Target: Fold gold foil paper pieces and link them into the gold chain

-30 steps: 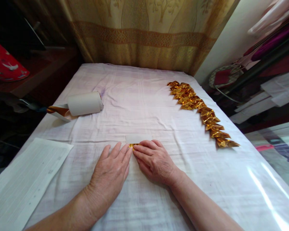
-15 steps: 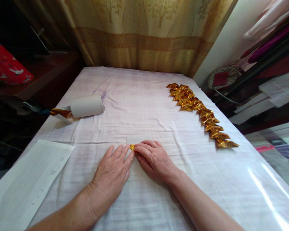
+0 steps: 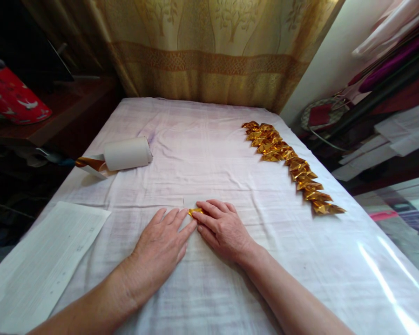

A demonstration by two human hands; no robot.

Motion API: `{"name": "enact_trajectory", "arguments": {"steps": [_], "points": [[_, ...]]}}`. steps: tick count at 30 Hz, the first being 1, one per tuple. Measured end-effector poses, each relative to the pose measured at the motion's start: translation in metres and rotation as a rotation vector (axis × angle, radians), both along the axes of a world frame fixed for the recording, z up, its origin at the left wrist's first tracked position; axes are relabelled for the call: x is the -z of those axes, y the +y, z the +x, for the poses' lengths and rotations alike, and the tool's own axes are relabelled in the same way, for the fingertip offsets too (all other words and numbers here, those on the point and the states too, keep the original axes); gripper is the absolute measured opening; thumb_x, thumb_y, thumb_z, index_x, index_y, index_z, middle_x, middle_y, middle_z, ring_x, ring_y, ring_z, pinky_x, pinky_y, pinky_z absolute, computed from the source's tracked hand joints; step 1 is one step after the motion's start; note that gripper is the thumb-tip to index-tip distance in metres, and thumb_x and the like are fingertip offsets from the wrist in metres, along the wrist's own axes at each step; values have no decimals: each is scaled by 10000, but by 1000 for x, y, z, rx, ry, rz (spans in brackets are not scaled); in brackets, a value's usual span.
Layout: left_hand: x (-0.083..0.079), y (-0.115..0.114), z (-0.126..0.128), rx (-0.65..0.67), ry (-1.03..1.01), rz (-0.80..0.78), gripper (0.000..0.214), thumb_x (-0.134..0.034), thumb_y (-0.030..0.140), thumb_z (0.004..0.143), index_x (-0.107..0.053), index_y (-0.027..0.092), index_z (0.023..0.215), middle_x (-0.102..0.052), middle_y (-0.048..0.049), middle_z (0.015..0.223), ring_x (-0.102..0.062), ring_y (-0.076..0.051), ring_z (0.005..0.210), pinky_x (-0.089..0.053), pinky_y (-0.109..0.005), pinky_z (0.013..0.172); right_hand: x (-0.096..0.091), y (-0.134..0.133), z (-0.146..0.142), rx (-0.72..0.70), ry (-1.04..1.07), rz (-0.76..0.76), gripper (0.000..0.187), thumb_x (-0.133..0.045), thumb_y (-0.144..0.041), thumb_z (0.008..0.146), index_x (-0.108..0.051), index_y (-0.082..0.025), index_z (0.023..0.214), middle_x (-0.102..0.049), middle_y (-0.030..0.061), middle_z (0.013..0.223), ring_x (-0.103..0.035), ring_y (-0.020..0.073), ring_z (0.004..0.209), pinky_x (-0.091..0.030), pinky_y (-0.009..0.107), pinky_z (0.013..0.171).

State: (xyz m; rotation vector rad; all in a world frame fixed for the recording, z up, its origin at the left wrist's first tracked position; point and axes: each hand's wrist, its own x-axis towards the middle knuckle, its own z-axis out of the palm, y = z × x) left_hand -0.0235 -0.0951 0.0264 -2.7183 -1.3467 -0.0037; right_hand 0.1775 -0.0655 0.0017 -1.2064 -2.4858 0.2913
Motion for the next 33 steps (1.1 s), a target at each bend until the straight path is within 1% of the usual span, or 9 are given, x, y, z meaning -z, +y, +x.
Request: {"name": "enact_trajectory", "arguments": {"steps": [7,14,17,20,23,26,28,30,33], "points": [[2,-2,0,-25,-17,-25,409,-613,282,899,-593,221,1302,-608,-141,1364,-546,-330,1263,-369,-523,1071,0,-1,-2,24,-35,2,329,-544,-324,981,-630,-261,1293,-592,80,1399,-514,272,1248,-400,465,978],[-2,1,1,-54,6,-100,464,-659,320,883,-578,269,1337,-587,-115,1398,-522,-358,1282,-453,-493,964,5,1,1,17,45,37,315,-578,-303,952,-656,-256,1254,-624,98,1348,-551,275,1217,-448,466,956],[-5,2,1,-92,34,-134,467,-643,368,897,-567,310,1355,-541,-135,1442,-507,-349,1308,-451,-486,977,12,6,12,-2,169,83,318,-584,-249,920,-656,-201,1227,-649,128,1298,-581,263,1184,-481,447,969],[-6,3,-1,-101,31,-132,446,-627,405,907,-577,333,1344,-527,-131,1454,-486,-336,1332,-418,-496,1021,15,11,28,14,258,118,271,-569,-187,896,-673,-206,1146,-684,119,1219,-613,245,1137,-500,437,978],[-5,3,-3,-93,-8,-97,423,-643,431,891,-606,341,1303,-515,-117,1469,-455,-353,1355,-383,-537,1044,14,15,43,27,280,111,242,-578,-172,868,-680,-214,1083,-683,122,1204,-624,246,1119,-509,450,973],[2,4,-3,-52,-103,-22,397,-669,439,869,-640,303,1240,-505,-104,1485,-446,-342,1366,-340,-542,1082,12,16,51,14,243,79,213,-587,-169,855,-696,-217,1031,-675,122,1218,-620,255,1128,-503,461,973],[8,5,-1,14,-179,43,312,-628,381,905,-656,245,1184,-570,-88,1425,-485,-296,1335,-306,-502,1124,10,16,53,4,206,54,223,-606,-175,844,-704,-224,1038,-669,113,1233,-612,261,1134,-497,467,976],[14,8,1,74,-238,107,227,-546,290,955,-662,185,1119,-656,-82,1305,-559,-249,1243,-313,-447,1128,8,17,54,-1,168,32,258,-629,-186,836,-704,-230,1080,-661,105,1253,-600,267,1143,-490,473,983],[18,15,5,115,-299,159,206,-472,217,987,-657,145,1044,-720,-80,1117,-636,-214,1054,-401,-388,1033,5,18,54,-18,121,11,290,-660,-226,843,-700,-226,1130,-648,109,1277,-583,275,1155,-481,477,995]]}}
